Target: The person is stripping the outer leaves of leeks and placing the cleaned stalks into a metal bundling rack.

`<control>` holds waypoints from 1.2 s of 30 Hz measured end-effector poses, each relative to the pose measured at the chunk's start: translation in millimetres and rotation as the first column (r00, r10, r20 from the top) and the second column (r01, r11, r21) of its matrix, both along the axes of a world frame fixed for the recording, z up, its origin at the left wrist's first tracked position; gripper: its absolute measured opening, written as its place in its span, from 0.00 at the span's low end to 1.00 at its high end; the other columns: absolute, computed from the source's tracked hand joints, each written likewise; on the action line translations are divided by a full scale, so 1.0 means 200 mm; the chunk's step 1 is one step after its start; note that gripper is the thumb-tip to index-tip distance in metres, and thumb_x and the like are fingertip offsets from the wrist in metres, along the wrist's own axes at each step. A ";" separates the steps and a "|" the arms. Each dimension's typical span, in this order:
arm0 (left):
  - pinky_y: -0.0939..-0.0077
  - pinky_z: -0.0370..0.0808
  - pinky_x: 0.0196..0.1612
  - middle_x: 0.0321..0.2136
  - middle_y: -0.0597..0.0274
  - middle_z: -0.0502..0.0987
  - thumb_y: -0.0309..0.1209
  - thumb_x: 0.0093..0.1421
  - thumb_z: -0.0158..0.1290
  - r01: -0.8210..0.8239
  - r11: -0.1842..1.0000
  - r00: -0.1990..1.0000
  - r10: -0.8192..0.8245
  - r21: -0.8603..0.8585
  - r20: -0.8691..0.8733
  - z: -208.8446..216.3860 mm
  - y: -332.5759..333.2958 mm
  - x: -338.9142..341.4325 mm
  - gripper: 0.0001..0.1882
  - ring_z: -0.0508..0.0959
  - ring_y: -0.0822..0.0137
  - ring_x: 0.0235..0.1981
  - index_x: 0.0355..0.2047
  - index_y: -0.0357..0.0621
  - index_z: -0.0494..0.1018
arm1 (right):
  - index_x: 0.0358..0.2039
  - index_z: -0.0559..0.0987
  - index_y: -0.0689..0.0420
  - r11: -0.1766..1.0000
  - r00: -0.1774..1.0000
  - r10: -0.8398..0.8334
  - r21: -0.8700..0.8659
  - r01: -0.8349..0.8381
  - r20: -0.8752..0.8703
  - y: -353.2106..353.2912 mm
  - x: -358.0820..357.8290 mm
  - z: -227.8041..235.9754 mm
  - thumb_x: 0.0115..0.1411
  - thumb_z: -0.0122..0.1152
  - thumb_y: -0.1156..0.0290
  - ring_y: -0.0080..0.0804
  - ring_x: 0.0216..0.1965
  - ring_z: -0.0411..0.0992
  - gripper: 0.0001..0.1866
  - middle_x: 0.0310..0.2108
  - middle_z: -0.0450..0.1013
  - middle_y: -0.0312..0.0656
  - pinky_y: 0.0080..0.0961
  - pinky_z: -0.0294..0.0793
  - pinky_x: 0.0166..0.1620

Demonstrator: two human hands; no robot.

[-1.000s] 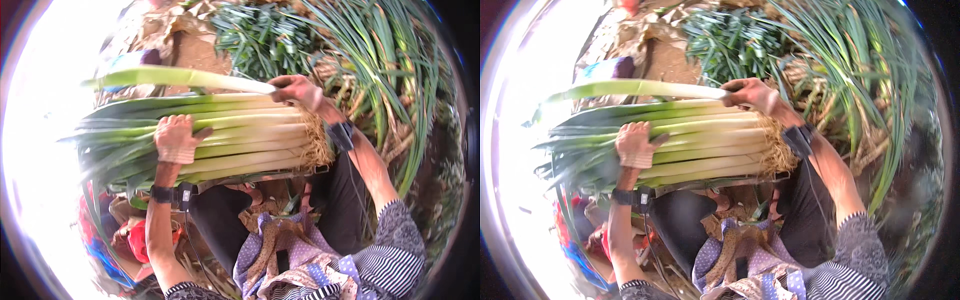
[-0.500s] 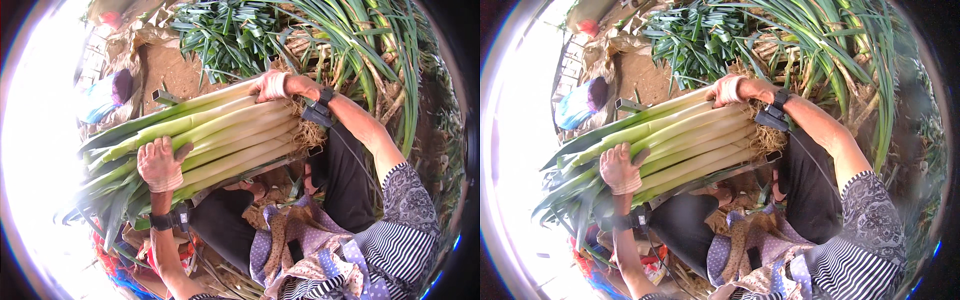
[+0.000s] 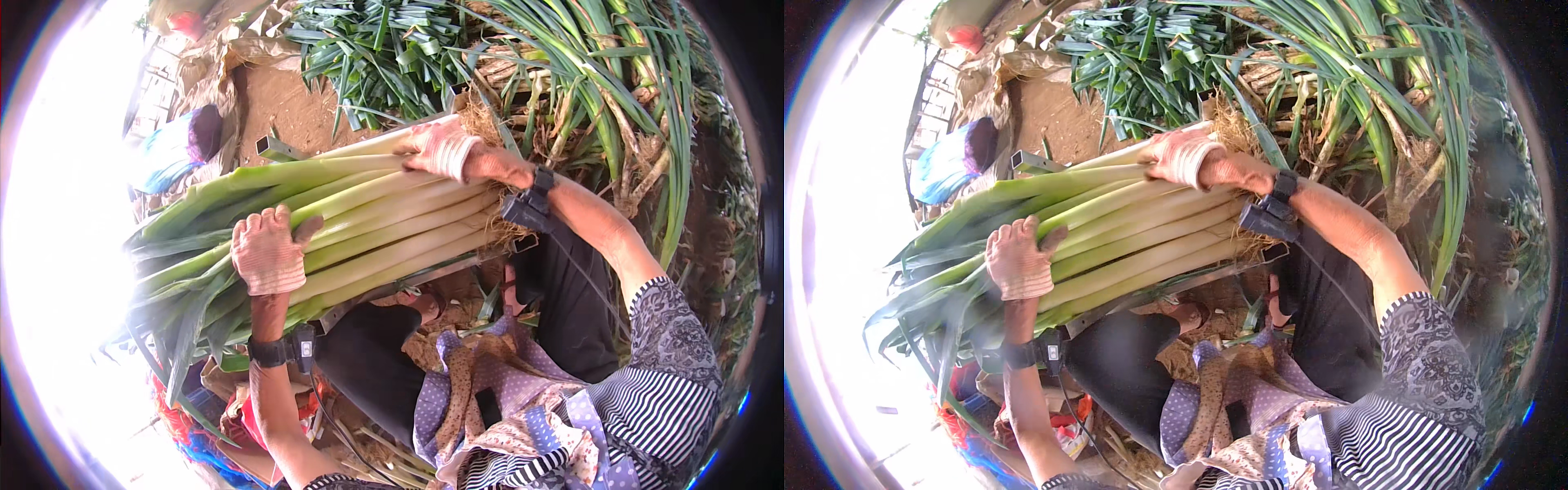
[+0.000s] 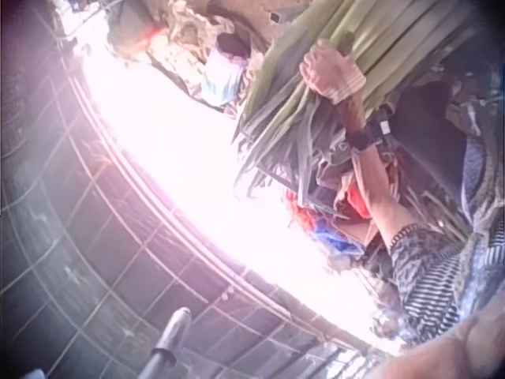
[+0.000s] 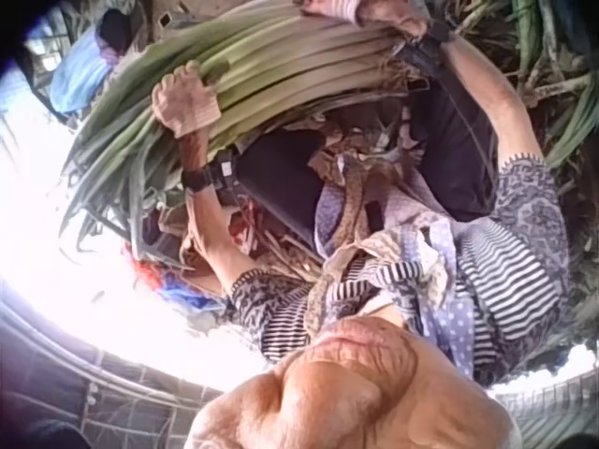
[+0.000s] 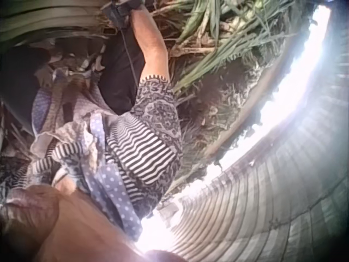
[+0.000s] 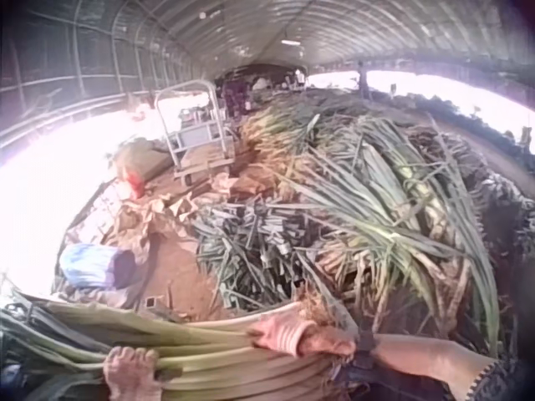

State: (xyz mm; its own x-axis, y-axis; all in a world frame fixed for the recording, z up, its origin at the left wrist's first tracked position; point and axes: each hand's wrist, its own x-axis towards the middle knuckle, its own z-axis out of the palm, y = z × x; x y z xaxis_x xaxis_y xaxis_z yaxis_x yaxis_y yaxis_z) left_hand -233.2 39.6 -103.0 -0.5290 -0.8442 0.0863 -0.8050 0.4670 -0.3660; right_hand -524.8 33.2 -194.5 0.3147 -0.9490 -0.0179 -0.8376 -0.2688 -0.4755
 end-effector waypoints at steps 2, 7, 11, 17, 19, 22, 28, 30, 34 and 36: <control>0.65 0.67 0.44 0.28 0.64 0.75 0.61 0.52 0.44 0.028 0.999 0.999 -0.028 -0.029 -0.015 -0.03 -0.01 0.00 0.29 0.74 0.62 0.33 0.31 0.47 0.74 | 0.44 0.76 0.50 1.000 0.995 -0.015 0.002 0.015 0.103 -0.01 0.06 -0.01 0.53 0.56 0.55 0.45 0.46 0.69 0.20 0.43 0.71 0.45 0.37 0.67 0.48; 0.65 0.67 0.42 0.26 0.64 0.75 0.63 0.52 0.42 -0.008 0.998 1.000 0.009 -0.059 0.024 0.06 0.04 0.05 0.31 0.74 0.62 0.32 0.29 0.46 0.73 | 0.48 0.73 0.49 0.999 0.975 0.012 0.035 -0.021 0.223 -0.17 0.33 0.04 0.52 0.57 0.51 0.43 0.47 0.68 0.25 0.45 0.70 0.45 0.36 0.66 0.49; 0.66 0.67 0.40 0.25 0.64 0.74 0.62 0.51 0.44 0.082 0.993 0.993 -0.089 -0.090 -0.077 -0.04 0.01 -0.02 0.29 0.74 0.63 0.30 0.27 0.46 0.73 | 0.47 0.73 0.50 0.991 0.989 -0.039 0.134 0.019 0.146 -0.26 0.43 0.17 0.48 0.60 0.51 0.43 0.47 0.69 0.27 0.45 0.71 0.45 0.36 0.68 0.48; 0.65 0.68 0.38 0.24 0.63 0.73 0.59 0.50 0.48 0.145 0.978 0.985 -0.157 -0.152 -0.067 0.01 0.03 0.05 0.29 0.73 0.63 0.28 0.30 0.43 0.73 | 0.46 0.74 0.52 0.983 0.936 -0.050 0.184 -0.016 0.349 -0.33 0.66 0.16 0.49 0.61 0.59 0.45 0.44 0.72 0.23 0.42 0.73 0.47 0.35 0.69 0.48; 0.65 0.68 0.38 0.24 0.62 0.73 0.59 0.50 0.48 0.123 0.985 0.987 -0.134 -0.124 -0.088 0.00 0.04 0.03 0.29 0.73 0.62 0.28 0.30 0.42 0.73 | 0.46 0.74 0.52 0.991 0.808 0.021 0.094 -0.094 0.589 -0.32 0.57 0.13 0.49 0.62 0.62 0.42 0.41 0.73 0.22 0.38 0.75 0.47 0.30 0.69 0.46; 0.64 0.69 0.36 0.24 0.60 0.72 0.56 0.50 0.51 0.220 0.957 0.964 -0.243 -0.190 -0.108 -0.03 0.03 0.09 0.28 0.72 0.61 0.27 0.31 0.40 0.73 | 0.47 0.74 0.58 0.936 0.422 -0.133 0.254 -0.244 0.897 -0.34 0.53 0.19 0.48 0.66 0.69 0.25 0.38 0.73 0.24 0.38 0.76 0.39 0.21 0.70 0.43; 0.61 0.68 0.41 0.29 0.56 0.70 0.54 0.51 0.52 0.262 0.949 0.961 -0.273 -0.175 -0.039 -0.02 0.06 0.11 0.30 0.71 0.58 0.27 0.39 0.38 0.68 | 0.45 0.76 0.59 0.919 0.459 -0.175 0.312 -0.242 0.871 -0.31 0.46 0.25 0.49 0.66 0.70 0.19 0.37 0.71 0.22 0.37 0.76 0.34 0.18 0.69 0.44; 0.59 0.68 0.41 0.31 0.56 0.69 0.55 0.51 0.52 0.272 0.948 0.960 -0.280 -0.164 -0.026 -0.02 0.07 0.11 0.32 0.70 0.58 0.28 0.42 0.38 0.66 | 0.48 0.74 0.60 0.873 0.599 0.022 0.276 -0.402 0.801 -0.29 0.53 0.18 0.50 0.65 0.72 0.22 0.41 0.71 0.22 0.41 0.75 0.38 0.21 0.70 0.47; 0.57 0.67 0.42 0.31 0.56 0.70 0.57 0.51 0.51 0.244 0.950 0.963 -0.262 -0.194 -0.069 -0.05 0.08 0.09 0.31 0.71 0.57 0.31 0.40 0.39 0.67 | 0.51 0.73 0.55 0.691 0.756 0.119 0.493 -0.529 0.644 -0.30 0.57 0.06 0.56 0.58 0.58 0.24 0.40 0.70 0.23 0.40 0.76 0.41 0.21 0.67 0.46; 0.58 0.67 0.44 0.33 0.57 0.71 0.59 0.51 0.48 0.114 0.990 0.984 -0.124 -0.089 -0.125 -0.06 0.05 0.04 0.31 0.72 0.57 0.33 0.36 0.41 0.70 | 0.45 0.77 0.55 0.790 0.820 0.313 0.348 -0.504 0.479 -0.35 0.54 -0.02 0.59 0.53 0.57 0.29 0.34 0.70 0.19 0.33 0.76 0.40 0.25 0.69 0.42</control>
